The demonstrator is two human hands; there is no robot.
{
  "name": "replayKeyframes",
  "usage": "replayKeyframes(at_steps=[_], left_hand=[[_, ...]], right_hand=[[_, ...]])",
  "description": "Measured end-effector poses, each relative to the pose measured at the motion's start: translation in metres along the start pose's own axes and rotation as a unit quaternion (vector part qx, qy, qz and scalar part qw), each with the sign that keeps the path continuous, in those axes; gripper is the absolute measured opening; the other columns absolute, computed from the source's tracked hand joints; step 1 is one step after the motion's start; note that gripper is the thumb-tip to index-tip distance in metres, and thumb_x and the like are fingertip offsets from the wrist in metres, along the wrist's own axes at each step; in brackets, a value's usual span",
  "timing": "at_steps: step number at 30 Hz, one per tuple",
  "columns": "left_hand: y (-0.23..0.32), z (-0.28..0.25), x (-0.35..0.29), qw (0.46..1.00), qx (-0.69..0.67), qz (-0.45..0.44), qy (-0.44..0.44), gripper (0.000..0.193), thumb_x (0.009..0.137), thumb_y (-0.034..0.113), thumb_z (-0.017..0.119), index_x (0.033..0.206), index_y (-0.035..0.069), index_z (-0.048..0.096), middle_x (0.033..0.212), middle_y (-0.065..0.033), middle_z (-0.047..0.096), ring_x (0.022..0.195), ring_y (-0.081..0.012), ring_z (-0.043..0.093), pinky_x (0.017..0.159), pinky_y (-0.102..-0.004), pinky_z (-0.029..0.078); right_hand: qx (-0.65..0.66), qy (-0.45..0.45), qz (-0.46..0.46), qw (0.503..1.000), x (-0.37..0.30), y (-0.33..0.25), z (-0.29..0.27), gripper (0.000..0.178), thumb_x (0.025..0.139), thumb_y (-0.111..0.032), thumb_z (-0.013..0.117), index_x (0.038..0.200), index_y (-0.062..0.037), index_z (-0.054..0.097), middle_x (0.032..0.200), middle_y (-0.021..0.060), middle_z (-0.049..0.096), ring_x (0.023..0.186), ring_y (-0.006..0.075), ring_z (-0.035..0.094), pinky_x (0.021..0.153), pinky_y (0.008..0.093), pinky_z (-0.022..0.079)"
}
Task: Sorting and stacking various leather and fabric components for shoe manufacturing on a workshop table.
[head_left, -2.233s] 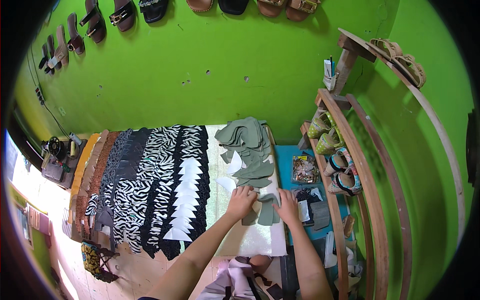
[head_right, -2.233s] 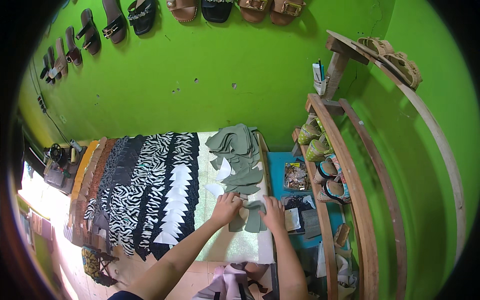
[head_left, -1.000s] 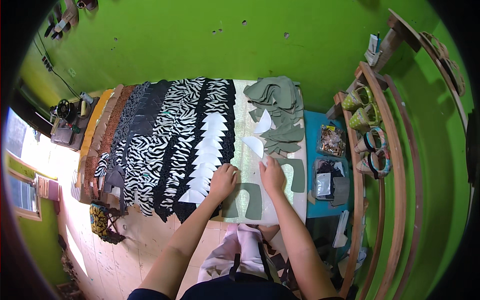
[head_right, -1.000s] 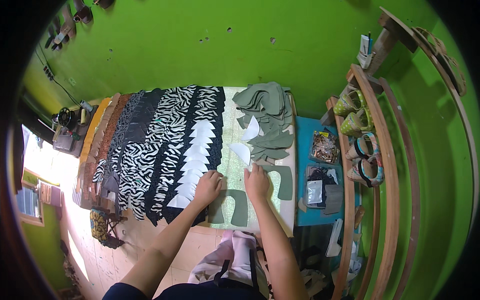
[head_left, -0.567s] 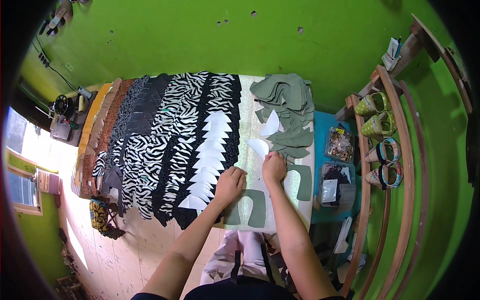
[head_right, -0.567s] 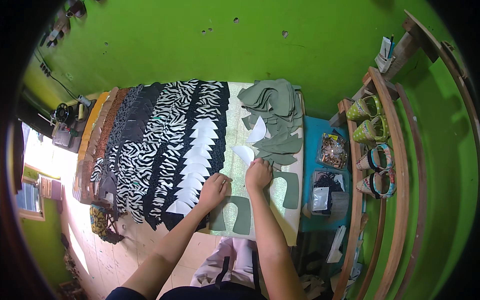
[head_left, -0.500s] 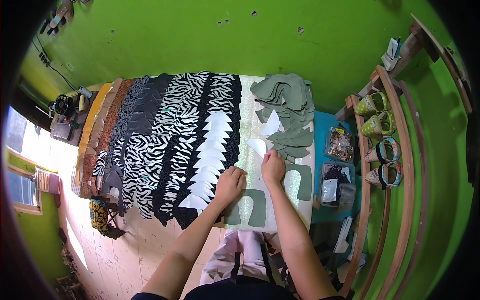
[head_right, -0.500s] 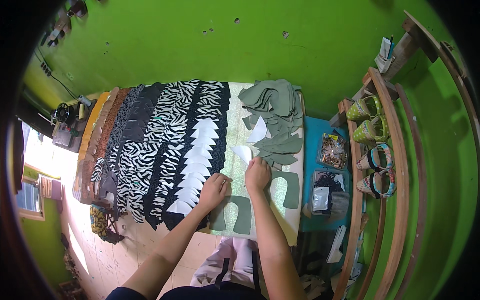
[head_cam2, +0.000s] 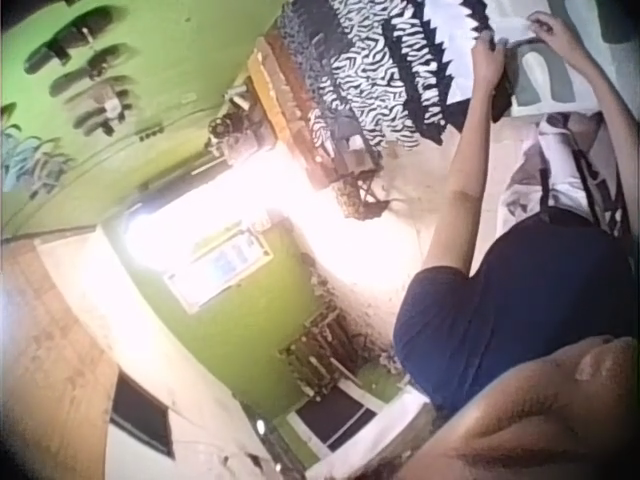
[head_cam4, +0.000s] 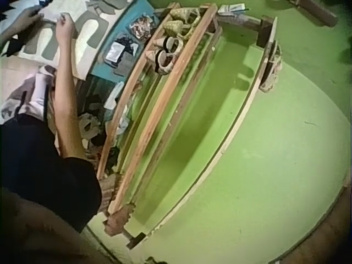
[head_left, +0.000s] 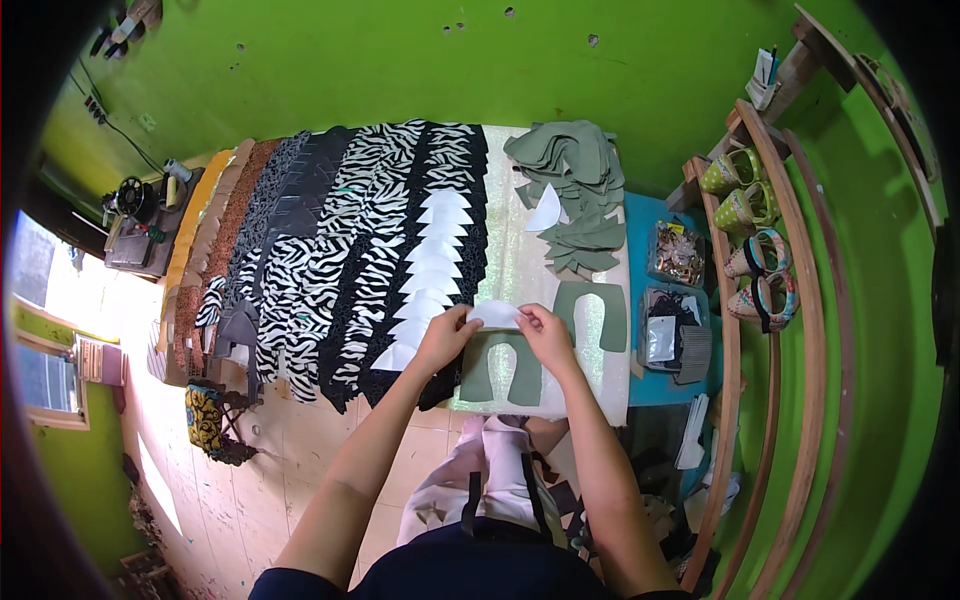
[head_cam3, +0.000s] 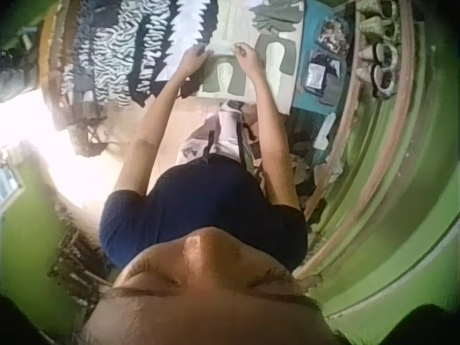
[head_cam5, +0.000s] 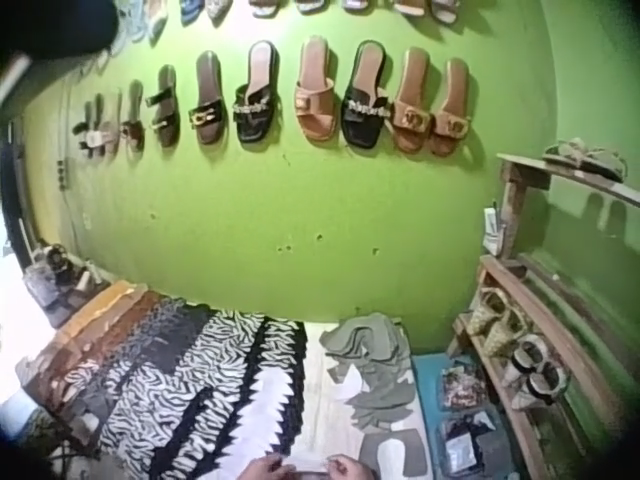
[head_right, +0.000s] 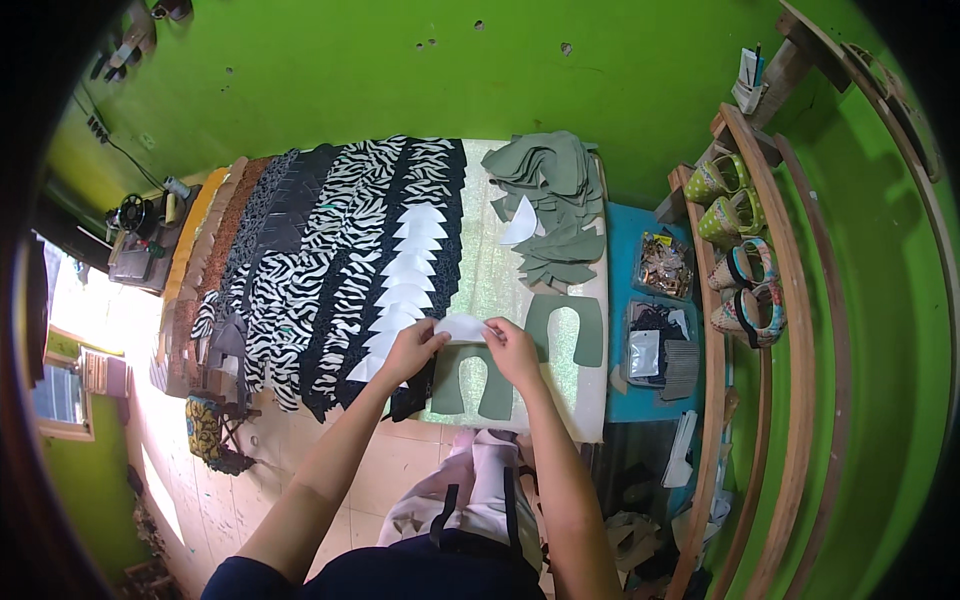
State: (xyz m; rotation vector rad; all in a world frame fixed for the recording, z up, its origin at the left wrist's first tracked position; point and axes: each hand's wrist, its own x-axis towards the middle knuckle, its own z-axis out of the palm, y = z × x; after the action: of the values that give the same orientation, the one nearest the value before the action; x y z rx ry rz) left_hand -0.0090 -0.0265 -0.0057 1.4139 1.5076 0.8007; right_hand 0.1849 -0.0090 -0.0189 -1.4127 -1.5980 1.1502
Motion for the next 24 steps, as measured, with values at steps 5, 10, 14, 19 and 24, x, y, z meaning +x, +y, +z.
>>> replayKeyframes(at_steps=[5,10,14,19,24], left_hand=[[-0.012,0.009,-0.022,0.997,0.071,-0.010,-0.010,0.022,0.080,0.020,0.060,0.086,-0.001,0.058,0.071,-0.0137,0.059,0.063,-0.0211,0.058,0.058,-0.0318,0.044],[-0.019,0.023,-0.025,0.983,0.183,0.022,-0.007,0.023,0.079,0.021,0.060,0.084,-0.001,0.057,0.072,-0.0152,0.060,0.066,-0.0279,0.059,0.061,-0.0363,0.045],[-0.018,0.034,-0.021,0.971,0.237,0.036,0.022,0.017,0.078,0.017,0.057,0.081,0.001,0.056,0.079,-0.0161,0.059,0.075,-0.0322,0.058,0.065,-0.0406,0.046],[-0.024,0.039,-0.017,0.950,0.309,0.038,0.032,0.014,0.078,0.016,0.054,0.080,0.002,0.052,0.079,-0.0147,0.058,0.077,-0.0306,0.058,0.065,-0.0402,0.048],[-0.014,0.050,-0.023,0.939,0.335,0.050,0.063,0.011,0.080,0.014,0.050,0.083,0.004,0.049,0.081,-0.0145,0.057,0.077,-0.0301,0.058,0.063,-0.0388,0.049]], right_hand=[[-0.131,0.037,0.082,0.987,-0.025,0.005,0.003,0.020,0.078,-0.017,0.062,0.092,-0.0021,0.061,0.077,0.0111,0.064,0.067,0.0202,0.061,0.062,0.0302,0.048],[-0.214,0.043,0.094,0.971,-0.035,0.007,0.010,0.020,0.079,-0.019,0.060,0.091,-0.0036,0.061,0.082,0.0122,0.064,0.073,0.0264,0.062,0.064,0.0350,0.047],[-0.311,0.033,0.065,0.947,-0.035,0.009,0.013,0.022,0.077,-0.017,0.060,0.097,-0.0075,0.059,0.089,0.0118,0.062,0.084,0.0260,0.059,0.072,0.0362,0.045],[-0.432,0.093,-0.085,0.893,-0.044,-0.007,0.032,0.029,0.077,-0.016,0.057,0.105,-0.0076,0.053,0.099,0.0111,0.057,0.095,0.0259,0.054,0.083,0.0393,0.039],[-0.379,-0.039,-0.202,0.902,-0.067,0.009,0.054,0.049,0.082,-0.019,0.051,0.124,0.0024,0.037,0.120,0.0160,0.049,0.111,0.0245,0.048,0.099,0.0448,0.029]])
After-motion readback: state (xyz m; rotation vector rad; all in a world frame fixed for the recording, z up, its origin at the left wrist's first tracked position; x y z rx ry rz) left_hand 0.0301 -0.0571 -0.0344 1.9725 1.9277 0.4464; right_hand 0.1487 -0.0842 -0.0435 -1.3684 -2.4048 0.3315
